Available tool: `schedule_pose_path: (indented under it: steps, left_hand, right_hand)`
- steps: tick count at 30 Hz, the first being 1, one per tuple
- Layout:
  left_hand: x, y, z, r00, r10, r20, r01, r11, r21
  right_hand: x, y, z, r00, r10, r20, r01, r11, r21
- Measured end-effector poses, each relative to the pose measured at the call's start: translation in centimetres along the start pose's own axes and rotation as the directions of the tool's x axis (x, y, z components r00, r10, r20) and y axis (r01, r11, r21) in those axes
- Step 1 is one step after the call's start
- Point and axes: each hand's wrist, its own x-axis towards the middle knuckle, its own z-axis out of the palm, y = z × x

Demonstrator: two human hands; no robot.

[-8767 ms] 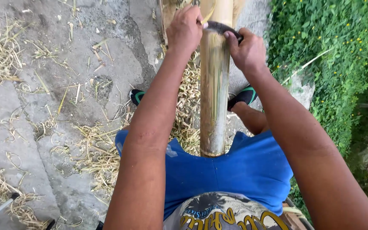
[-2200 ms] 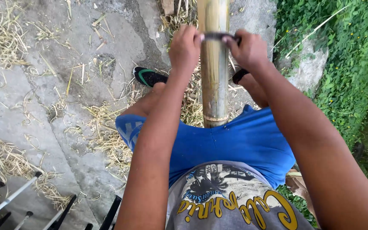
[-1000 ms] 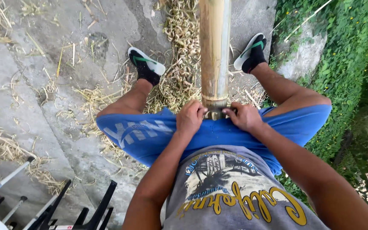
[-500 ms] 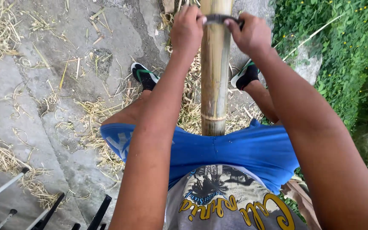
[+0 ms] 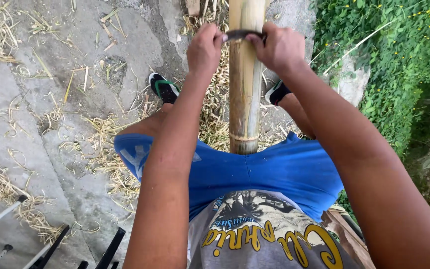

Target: Stripping the outer layer of a bamboo stalk using a curved blade tool.

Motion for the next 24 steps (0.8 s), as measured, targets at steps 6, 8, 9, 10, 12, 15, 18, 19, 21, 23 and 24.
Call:
schedule_pose_path:
  steps: [6, 8, 9, 10, 12, 15, 18, 19, 21, 23, 24]
  left_hand:
    - [-9.6, 1.8, -2.1, 0.99, -0.029, 0.137, 0.025, 0.999, 0.03]
    - [-12.8, 3.6, -3.7, 0.997, 0.046, 0.067, -0.048, 0.998, 0.03]
    - [-14.3, 3.5, -3.9, 0.996, 0.05, 0.068, -0.053, 0.998, 0.033]
    - [-15.9, 3.5, -4.0, 0.994, 0.028, 0.11, -0.033, 0.999, 0.041]
    - [-18.2, 3.8, -4.4, 0.99, 0.02, 0.141, -0.027, 0.999, 0.045]
    - [-22.3, 4.1, -4.4, 0.99, 0.013, 0.144, -0.017, 0.999, 0.027]
    - [-25.6, 3.4, -3.8, 0.945, -0.135, 0.298, 0.129, 0.991, 0.043]
    - [-26.5, 3.4, -4.2, 0.948, -0.105, 0.301, 0.102, 0.994, 0.024]
    - [-28.0, 3.8, -4.9, 0.951, -0.072, 0.301, 0.074, 0.997, 0.004]
    - [-29.3, 4.7, -5.6, 0.928, -0.13, 0.348, 0.166, 0.983, -0.076]
    - [-27.5, 4.3, -5.2, 0.929, -0.128, 0.348, 0.164, 0.984, -0.076]
  right_hand:
    - [-9.5, -1.0, 1.6, 0.984, 0.068, 0.163, -0.076, 0.996, 0.041]
    - [-12.7, -1.5, 2.4, 0.996, 0.055, 0.065, -0.059, 0.997, 0.047]
    - [-14.2, -1.8, 2.6, 0.996, 0.058, 0.061, -0.061, 0.997, 0.049]
    - [-15.8, -2.1, 2.8, 0.991, 0.081, 0.108, -0.09, 0.993, 0.078]
    - [-18.1, -2.7, 2.7, 0.985, 0.102, 0.139, -0.116, 0.989, 0.097]
    - [-21.9, -3.8, 2.6, 0.988, 0.092, 0.128, -0.105, 0.989, 0.103]
    - [-24.5, -4.1, 2.8, 0.959, 0.143, 0.244, -0.181, 0.973, 0.142]
    - [-25.0, -4.2, 2.7, 0.928, 0.154, 0.34, -0.201, 0.974, 0.107]
    - [-25.9, -3.9, 2.5, 0.888, 0.165, 0.429, -0.215, 0.974, 0.07]
    - [-27.1, -3.2, 2.6, 0.884, 0.048, 0.466, -0.166, 0.963, 0.214]
    - [-25.2, -2.9, 2.9, 0.885, 0.049, 0.464, -0.166, 0.963, 0.214]
